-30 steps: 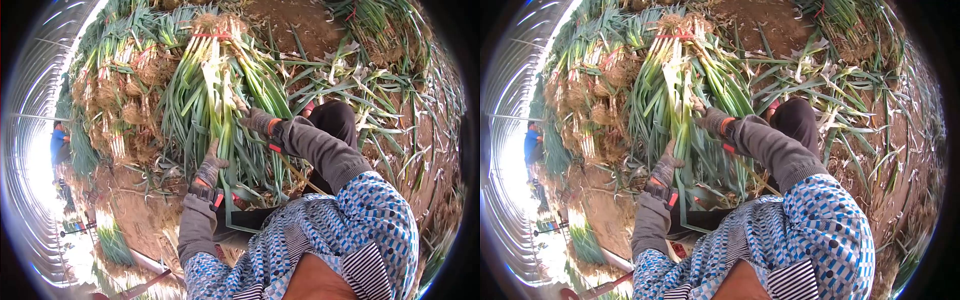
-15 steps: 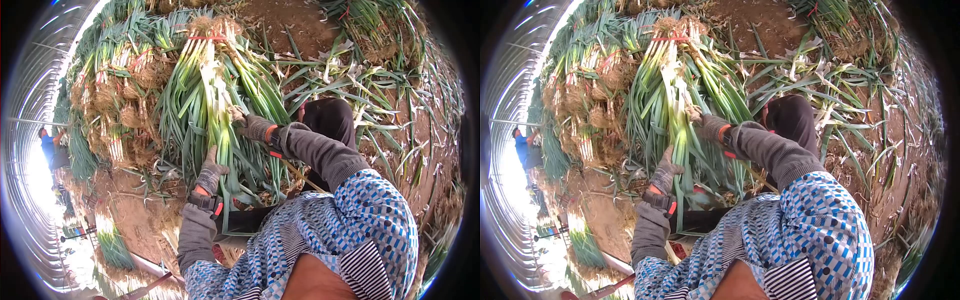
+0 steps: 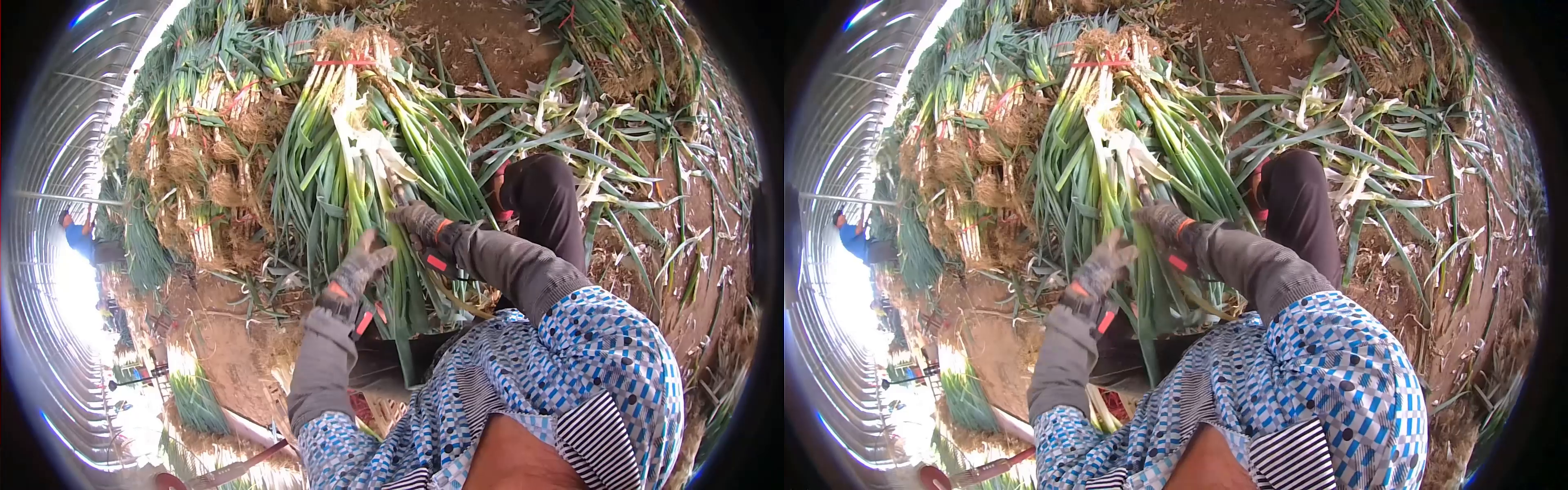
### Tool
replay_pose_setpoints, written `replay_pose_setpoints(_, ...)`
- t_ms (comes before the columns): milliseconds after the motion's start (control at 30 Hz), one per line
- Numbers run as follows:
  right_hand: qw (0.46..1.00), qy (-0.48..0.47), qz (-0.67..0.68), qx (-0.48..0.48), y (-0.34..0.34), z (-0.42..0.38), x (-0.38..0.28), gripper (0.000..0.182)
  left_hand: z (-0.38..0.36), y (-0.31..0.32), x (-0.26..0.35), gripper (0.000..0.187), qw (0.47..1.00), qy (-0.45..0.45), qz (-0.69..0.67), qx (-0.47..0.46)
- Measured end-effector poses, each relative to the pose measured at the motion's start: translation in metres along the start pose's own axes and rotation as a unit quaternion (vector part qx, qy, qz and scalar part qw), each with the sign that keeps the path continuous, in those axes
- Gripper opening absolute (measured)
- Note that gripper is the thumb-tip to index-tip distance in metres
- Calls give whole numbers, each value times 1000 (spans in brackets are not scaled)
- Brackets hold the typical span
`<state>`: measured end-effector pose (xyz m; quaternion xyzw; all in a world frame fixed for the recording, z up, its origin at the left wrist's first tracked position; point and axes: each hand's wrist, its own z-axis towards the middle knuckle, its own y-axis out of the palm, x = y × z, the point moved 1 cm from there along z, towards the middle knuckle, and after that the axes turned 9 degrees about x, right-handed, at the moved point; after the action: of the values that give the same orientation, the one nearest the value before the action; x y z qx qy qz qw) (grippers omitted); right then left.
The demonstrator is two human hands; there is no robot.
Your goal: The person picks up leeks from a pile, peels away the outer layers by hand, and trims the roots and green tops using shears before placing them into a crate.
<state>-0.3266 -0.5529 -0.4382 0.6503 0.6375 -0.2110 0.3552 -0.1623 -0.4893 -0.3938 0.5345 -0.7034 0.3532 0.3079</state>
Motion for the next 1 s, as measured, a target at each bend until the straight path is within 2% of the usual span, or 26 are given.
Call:
replay_pose_setpoints(67,999,-24,-27,1,4,-24,-8,32,35,1,2,57,998,-47,42,2)
replay_pose_setpoints(100,999,-11,23,-21,2,-33,-10,43,47,2,-3,54,996,-68,62,2)
replay_pose_setpoints(200,975,-37,-211,60,-9,-31,-18,50,34,35,15,39,989,-138,58,21)
replay_pose_setpoints(233,973,-85,-215,15,-13,-20,-8,53,37,35,13,39,989,-140,54,16)
replay_pose_setpoints(333,968,-45,-247,5,-21,-20,-5,52,57,37,-20,38,988,-151,33,1)
replay_pose_setpoints(367,951,-117,-286,4,-23,-20,-4,51,64,36,-28,38,988,-153,25,-2)
replay_pose_setpoints(433,931,-139,-336,-9,-24,-11,-1,49,69,34,-42,37,987,-160,13,-7)
replay_pose_setpoints(467,921,-151,-360,-15,-25,-11,-6,48,56,35,-34,37,992,-119,-33,-8)
replay_pose_setpoints(533,918,-197,-345,-9,-35,-16,-22,39,20,29,-27,40,992,-38,-121,-11)
replay_pose_setpoints(600,929,-158,-334,28,-54,2,-33,34,12,8,-22,33,999,18,-36,32)
replay_pose_setpoints(667,939,-198,-280,32,-75,-29,-69,31,-30,-2,39,30,988,71,97,96)
replay_pose_setpoints(733,914,-304,-262,55,-104,-23,-93,31,-32,-33,73,30,988,129,7,87)
replay_pose_setpoints(800,940,-231,-239,72,-126,-51,-130,29,-33,-56,116,28,959,208,92,167)
replay_pose_setpoints(867,960,-270,-65,33,-151,-69,-139,31,-9,-86,132,25,970,138,68,190)
replay_pose_setpoints(933,959,-276,-40,59,-167,-84,-147,30,43,-120,123,25,953,133,151,224)
replay_pose_setpoints(967,961,-271,-5,62,-171,-88,-143,29,75,-133,114,30,926,88,254,265)
replay_pose_setpoints(1000,961,-267,30,65,-174,-90,-139,29,102,-133,93,29,916,99,277,272)
